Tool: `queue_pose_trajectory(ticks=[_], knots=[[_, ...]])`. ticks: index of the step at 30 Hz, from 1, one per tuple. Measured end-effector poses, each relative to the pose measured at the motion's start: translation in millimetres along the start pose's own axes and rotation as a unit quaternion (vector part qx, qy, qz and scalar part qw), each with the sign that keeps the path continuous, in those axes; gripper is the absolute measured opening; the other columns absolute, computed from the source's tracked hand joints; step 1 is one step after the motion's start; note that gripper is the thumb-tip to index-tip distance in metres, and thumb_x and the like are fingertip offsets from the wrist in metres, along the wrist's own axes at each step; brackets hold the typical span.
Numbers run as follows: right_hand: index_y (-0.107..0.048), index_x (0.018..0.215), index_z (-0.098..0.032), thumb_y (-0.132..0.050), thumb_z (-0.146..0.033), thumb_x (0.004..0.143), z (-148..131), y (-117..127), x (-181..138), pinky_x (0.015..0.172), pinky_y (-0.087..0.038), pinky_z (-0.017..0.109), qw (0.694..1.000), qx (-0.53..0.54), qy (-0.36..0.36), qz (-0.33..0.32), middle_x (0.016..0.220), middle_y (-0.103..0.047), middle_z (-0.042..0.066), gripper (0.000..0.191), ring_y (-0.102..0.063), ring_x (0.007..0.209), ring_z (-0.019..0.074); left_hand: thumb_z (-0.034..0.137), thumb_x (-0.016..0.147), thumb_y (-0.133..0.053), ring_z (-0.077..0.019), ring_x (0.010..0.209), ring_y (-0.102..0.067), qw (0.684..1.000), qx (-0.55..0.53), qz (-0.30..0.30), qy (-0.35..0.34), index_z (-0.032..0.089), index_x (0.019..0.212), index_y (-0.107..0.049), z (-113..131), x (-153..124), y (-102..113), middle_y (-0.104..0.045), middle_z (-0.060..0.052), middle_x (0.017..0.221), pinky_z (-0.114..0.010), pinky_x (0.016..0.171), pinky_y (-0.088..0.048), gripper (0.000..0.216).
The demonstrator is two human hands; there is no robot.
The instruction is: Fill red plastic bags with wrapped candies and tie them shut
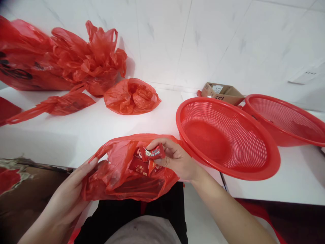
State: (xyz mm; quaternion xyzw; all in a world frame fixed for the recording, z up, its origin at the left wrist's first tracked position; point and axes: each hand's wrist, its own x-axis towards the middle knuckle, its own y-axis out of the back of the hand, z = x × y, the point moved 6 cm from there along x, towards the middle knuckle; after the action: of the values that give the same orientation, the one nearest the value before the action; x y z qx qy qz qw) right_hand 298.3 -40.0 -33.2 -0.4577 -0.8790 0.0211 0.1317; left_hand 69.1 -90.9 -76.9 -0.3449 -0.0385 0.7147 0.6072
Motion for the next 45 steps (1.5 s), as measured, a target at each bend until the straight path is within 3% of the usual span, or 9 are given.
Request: queue_pose_trajectory(ticks=[12,17,21,26,30,35,40,43,45], knots=[[-0.066,0.104,-0.032,-0.066,-0.021,0.087,1,-1,0,0.077,-0.049,0.022,0.999,0.008,0.032,-0.013,0.098,-0.062,-0.002,0.02,-0.057,0.088,0.0082,0.033,0.073,-0.077,-0.0169,0.067,-0.065,1.0,0.004,0.004,-0.005,0.016,0.095,-0.072,-2,0,-1,-0.067,-0.003,0.076,-0.026,0.062,-0.057,0.028],[-0.063,0.114,-0.031,-0.062,-0.024,0.089,-4,-3,4,0.089,-0.052,0.031,0.987,-0.16,0.013,0.004,0.115,-0.064,0.002,0.026,-0.061,0.103,0.0138,0.033,0.073,-0.077,-0.0179,0.067,-0.066,1.0,0.006,0.003,-0.006,0.016,0.095,-0.072,-1,0,-1,-0.069,-0.004,0.076,-0.026,0.063,-0.058,0.028],[-0.048,0.138,-0.029,-0.045,-0.015,0.093,-5,-2,2,0.109,-0.04,0.044,0.884,-0.465,-0.033,0.031,0.141,-0.05,0.006,0.047,-0.047,0.129,0.0194,0.033,0.073,-0.077,-0.023,0.077,-0.07,1.0,0.007,-0.001,-0.014,0.019,0.106,-0.072,3,-2,-4,-0.074,-0.007,0.09,-0.029,0.068,-0.059,0.037],[-0.057,0.131,-0.021,-0.045,-0.017,0.093,-8,-2,-21,0.094,-0.049,0.047,0.726,-0.685,-0.059,-0.016,0.127,-0.06,0.013,0.04,-0.059,0.112,0.0268,0.028,0.065,-0.082,-0.0266,0.098,-0.069,0.998,0.046,-0.016,-0.037,0.027,0.123,-0.066,13,-10,-5,-0.071,-0.008,0.117,-0.028,0.08,-0.058,0.06],[-0.068,0.113,-0.02,-0.054,-0.015,0.087,-15,-1,-46,0.078,-0.051,0.043,0.623,-0.772,-0.1,-0.077,0.096,-0.069,0.011,0.03,-0.064,0.087,0.0262,0.022,0.059,-0.087,-0.0222,0.083,-0.07,0.991,0.114,-0.024,-0.068,0.022,0.105,-0.074,21,-12,2,-0.074,-0.007,0.097,-0.026,0.075,-0.058,0.048],[-0.066,0.116,-0.02,-0.05,-0.014,0.088,-7,6,-58,0.058,-0.044,0.033,0.569,-0.788,-0.206,-0.111,0.08,-0.07,0.009,0.033,-0.067,0.073,0.0262,0.026,0.068,-0.083,-0.0104,0.06,-0.056,0.99,0.093,-0.05,-0.088,0.02,0.082,-0.072,19,-12,7,-0.062,0.001,0.067,-0.017,0.059,-0.053,0.018],[-0.068,0.104,-0.019,-0.051,-0.013,0.084,1,15,-58,0.053,-0.039,0.032,0.576,-0.773,-0.247,-0.103,0.075,-0.071,0.009,0.027,-0.069,0.072,0.0294,0.026,0.063,-0.086,-0.0086,0.059,-0.053,0.99,0.059,-0.025,-0.129,0.018,0.069,-0.066,35,-19,11,-0.058,0.003,0.062,-0.013,0.056,-0.049,0.023],[-0.068,0.099,-0.024,-0.051,-0.014,0.085,-34,7,-54,0.053,-0.04,0.029,0.662,-0.729,-0.164,-0.058,0.072,-0.07,0.003,0.025,-0.065,0.062,0.0207,0.029,0.07,-0.081,-0.0069,0.058,-0.052,0.974,0.028,-0.03,-0.223,0.014,0.064,-0.063,76,-26,-3,-0.055,0.005,0.056,-0.013,0.058,-0.049,0.024],[-0.067,0.101,-0.028,-0.054,-0.017,0.085,-86,-1,-48,0.053,-0.042,0.026,0.732,-0.678,-0.053,0.047,0.075,-0.07,-0.001,0.024,-0.061,0.057,0.0138,0.027,0.087,-0.066,-0.0032,0.053,-0.048,0.954,-0.024,-0.063,-0.291,0.014,0.07,-0.065,109,-34,-26,-0.053,0.007,0.055,-0.012,0.059,-0.046,0.021]])
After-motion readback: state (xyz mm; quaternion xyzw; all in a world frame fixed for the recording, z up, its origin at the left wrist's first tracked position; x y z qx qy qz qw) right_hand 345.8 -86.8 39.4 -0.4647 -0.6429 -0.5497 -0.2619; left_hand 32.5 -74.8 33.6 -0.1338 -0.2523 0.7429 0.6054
